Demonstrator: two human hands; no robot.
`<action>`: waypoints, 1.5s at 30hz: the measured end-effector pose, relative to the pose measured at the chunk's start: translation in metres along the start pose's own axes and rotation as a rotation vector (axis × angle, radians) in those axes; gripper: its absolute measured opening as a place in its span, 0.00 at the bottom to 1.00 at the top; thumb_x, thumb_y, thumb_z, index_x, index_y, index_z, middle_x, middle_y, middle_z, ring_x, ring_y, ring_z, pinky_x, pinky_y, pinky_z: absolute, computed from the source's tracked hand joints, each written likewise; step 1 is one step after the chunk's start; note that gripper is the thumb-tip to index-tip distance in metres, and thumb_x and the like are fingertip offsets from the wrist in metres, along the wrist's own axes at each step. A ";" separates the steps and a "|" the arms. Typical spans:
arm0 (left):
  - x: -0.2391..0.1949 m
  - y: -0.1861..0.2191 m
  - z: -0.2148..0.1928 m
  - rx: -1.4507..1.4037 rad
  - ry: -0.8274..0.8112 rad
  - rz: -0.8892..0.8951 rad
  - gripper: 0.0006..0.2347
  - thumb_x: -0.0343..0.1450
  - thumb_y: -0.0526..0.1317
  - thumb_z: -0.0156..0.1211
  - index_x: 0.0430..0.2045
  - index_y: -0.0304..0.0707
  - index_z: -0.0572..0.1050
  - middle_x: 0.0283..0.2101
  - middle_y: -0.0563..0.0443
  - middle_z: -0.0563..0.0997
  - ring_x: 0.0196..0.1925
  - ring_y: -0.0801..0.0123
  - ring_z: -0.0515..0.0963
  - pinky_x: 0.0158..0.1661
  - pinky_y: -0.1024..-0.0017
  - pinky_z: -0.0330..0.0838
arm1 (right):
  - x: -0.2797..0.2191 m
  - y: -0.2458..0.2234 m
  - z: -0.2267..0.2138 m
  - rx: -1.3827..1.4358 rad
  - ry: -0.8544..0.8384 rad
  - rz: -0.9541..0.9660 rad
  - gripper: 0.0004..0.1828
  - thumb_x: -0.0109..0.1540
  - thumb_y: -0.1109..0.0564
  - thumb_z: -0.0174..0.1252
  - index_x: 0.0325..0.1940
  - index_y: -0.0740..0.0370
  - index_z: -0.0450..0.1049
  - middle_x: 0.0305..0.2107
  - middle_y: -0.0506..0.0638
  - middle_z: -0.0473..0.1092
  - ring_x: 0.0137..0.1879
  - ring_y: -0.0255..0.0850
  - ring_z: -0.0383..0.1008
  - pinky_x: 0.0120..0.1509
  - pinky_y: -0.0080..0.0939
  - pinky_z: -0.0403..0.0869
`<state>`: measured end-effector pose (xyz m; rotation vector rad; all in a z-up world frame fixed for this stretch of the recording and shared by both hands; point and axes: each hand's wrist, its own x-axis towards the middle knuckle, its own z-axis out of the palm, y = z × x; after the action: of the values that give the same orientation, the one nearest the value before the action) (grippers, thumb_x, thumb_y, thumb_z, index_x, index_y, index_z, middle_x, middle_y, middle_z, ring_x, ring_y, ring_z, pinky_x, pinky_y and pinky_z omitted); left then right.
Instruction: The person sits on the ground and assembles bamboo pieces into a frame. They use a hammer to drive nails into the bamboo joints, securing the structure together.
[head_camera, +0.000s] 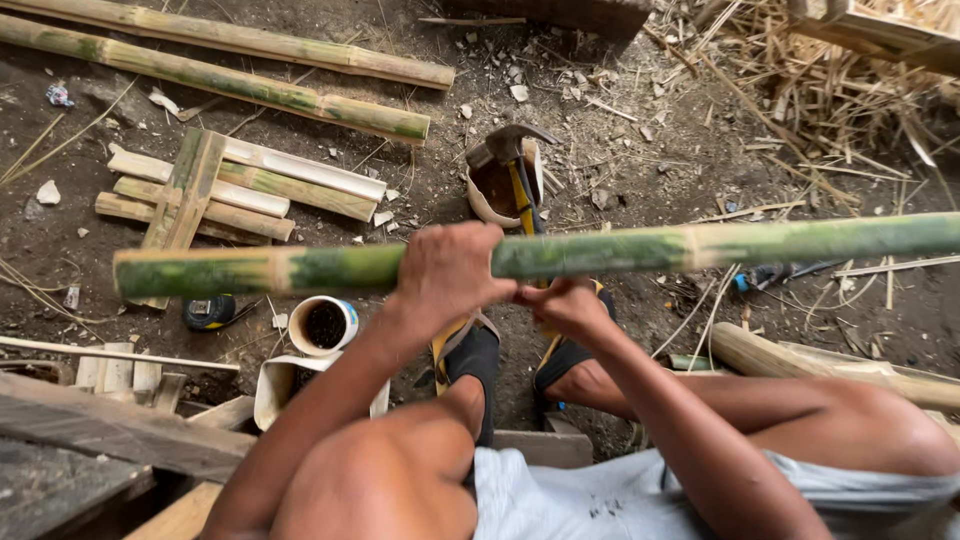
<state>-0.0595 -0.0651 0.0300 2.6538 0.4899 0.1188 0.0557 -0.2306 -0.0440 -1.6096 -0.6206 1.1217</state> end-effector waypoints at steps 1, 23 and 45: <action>-0.008 0.006 0.002 -0.002 0.088 0.040 0.21 0.54 0.51 0.76 0.36 0.42 0.79 0.32 0.48 0.82 0.34 0.59 0.83 0.37 0.61 0.74 | 0.007 0.008 0.004 0.172 -0.033 -0.109 0.35 0.57 0.56 0.67 0.67 0.54 0.64 0.30 0.45 0.70 0.23 0.26 0.65 0.22 0.32 0.63; -0.041 0.018 0.005 -0.002 0.267 0.204 0.25 0.57 0.45 0.78 0.40 0.26 0.76 0.30 0.49 0.75 0.33 0.62 0.76 0.34 0.66 0.67 | -0.005 0.014 0.013 -0.063 -0.009 -0.271 0.32 0.60 0.56 0.67 0.63 0.66 0.60 0.57 0.55 0.69 0.62 0.40 0.70 0.68 0.41 0.70; -0.042 0.020 0.002 -0.052 0.191 0.182 0.26 0.53 0.46 0.79 0.39 0.30 0.76 0.31 0.50 0.76 0.34 0.64 0.77 0.33 0.66 0.66 | -0.013 0.016 0.011 -0.042 -0.062 -0.296 0.34 0.59 0.62 0.68 0.62 0.65 0.56 0.60 0.58 0.66 0.55 0.37 0.71 0.59 0.40 0.73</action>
<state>-0.0925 -0.0977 0.0370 2.6446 0.2984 0.4380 0.0384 -0.2417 -0.0552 -1.4645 -0.8967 0.9461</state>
